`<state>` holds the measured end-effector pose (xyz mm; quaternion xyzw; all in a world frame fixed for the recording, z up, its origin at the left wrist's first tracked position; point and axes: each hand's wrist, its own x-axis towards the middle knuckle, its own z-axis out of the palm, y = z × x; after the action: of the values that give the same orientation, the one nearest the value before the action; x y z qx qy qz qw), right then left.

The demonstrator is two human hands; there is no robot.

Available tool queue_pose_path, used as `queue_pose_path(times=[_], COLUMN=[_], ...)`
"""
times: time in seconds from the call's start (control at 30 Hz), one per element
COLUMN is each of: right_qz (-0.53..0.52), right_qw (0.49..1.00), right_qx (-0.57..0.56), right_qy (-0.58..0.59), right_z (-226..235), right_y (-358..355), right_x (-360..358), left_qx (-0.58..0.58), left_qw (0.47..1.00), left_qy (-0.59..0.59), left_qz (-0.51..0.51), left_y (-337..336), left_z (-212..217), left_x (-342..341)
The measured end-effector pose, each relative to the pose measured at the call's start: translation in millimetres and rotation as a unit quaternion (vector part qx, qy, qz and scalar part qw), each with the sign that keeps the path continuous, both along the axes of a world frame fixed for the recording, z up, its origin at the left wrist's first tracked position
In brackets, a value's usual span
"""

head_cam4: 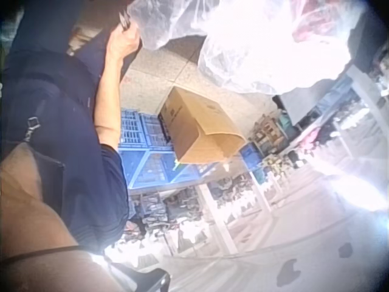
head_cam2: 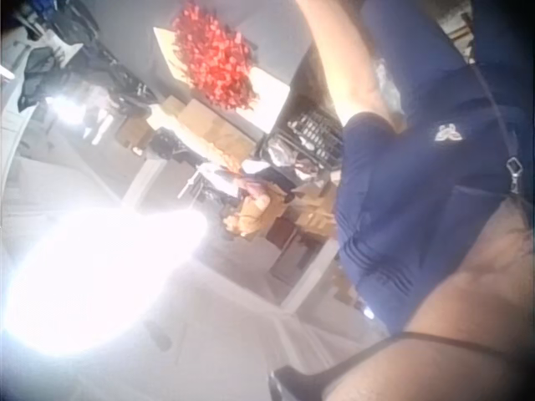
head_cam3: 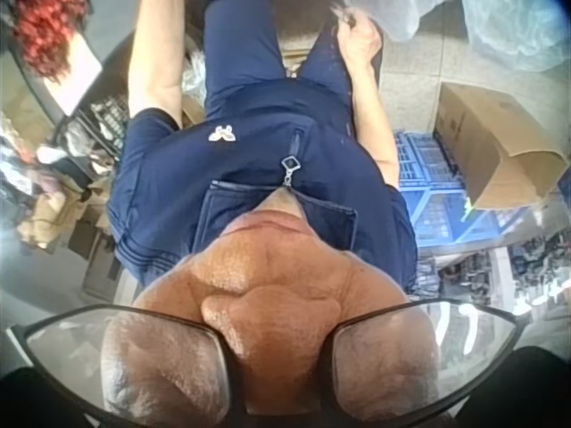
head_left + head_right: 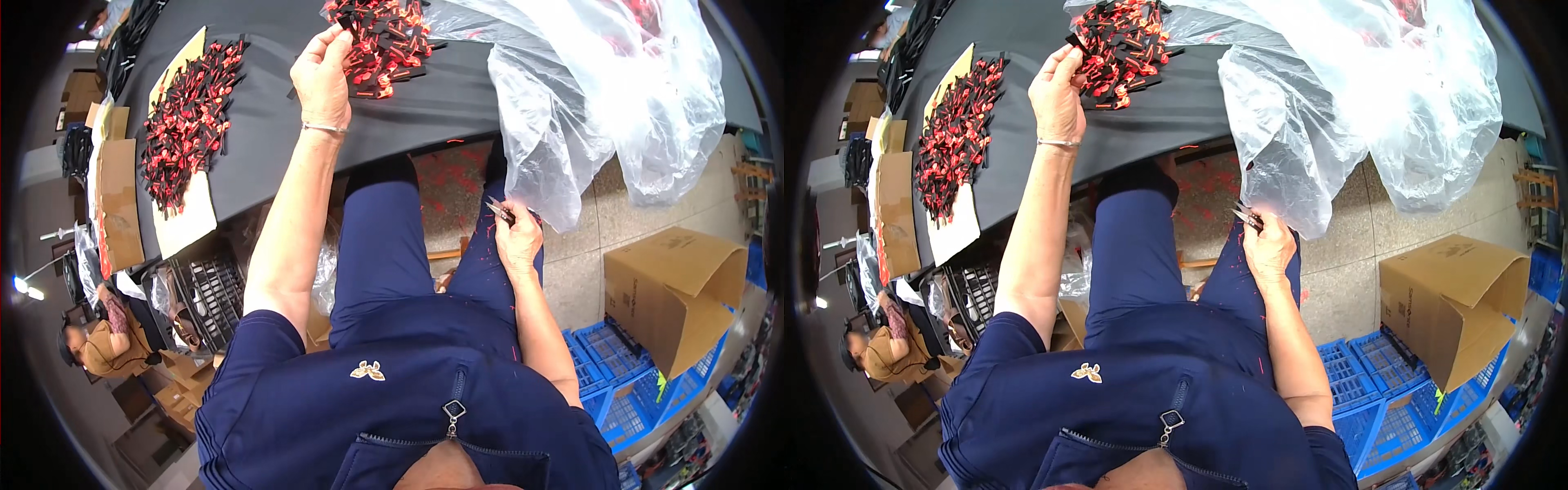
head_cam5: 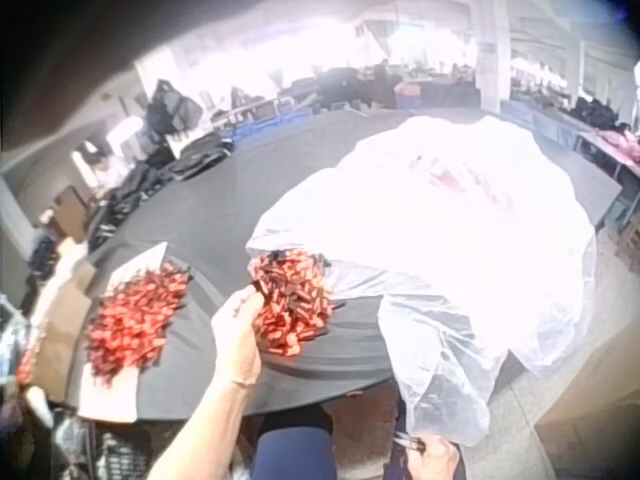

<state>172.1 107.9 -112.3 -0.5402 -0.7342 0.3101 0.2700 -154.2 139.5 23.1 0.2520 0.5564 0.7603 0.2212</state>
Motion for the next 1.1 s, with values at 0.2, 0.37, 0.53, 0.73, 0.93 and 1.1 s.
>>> queue_pose_path(times=[0.2,0.37,0.53,0.73,0.93,1.1], right_qz=[0.002,0.022,0.023,0.013,0.101,0.121], right_qw=[0.999,0.982,0.965,0.975,0.984,0.976], right_qx=[-0.046,-0.156,-0.203,-0.125,0.094,0.169], right_qy=[0.012,0.108,0.167,0.183,0.111,0.059], right_z=[9.8,23.8,64.9,124.4,118.3,115.8], right_y=[-2.4,-11.5,-25.5,-28.9,-27.8,-24.4], right_x=[1.1,5.1,1.2,-6.9,-2.5,-4.2], left_qx=[-0.019,-0.095,-0.160,-0.226,-0.234,-0.226], left_qw=[0.992,0.937,0.891,0.901,0.901,0.899], left_qy=[-0.089,-0.254,-0.306,-0.210,-0.213,-0.209], left_qz=[-0.087,-0.221,-0.294,-0.305,-0.299,-0.310], left_y=[-34.0,-80.7,-114.2,-124.9,-121.6,-121.5], left_z=[17.6,1.2,-3.0,-9.3,-0.7,-0.4], left_x=[50.7,94.3,124.4,141.9,152.7,156.1])
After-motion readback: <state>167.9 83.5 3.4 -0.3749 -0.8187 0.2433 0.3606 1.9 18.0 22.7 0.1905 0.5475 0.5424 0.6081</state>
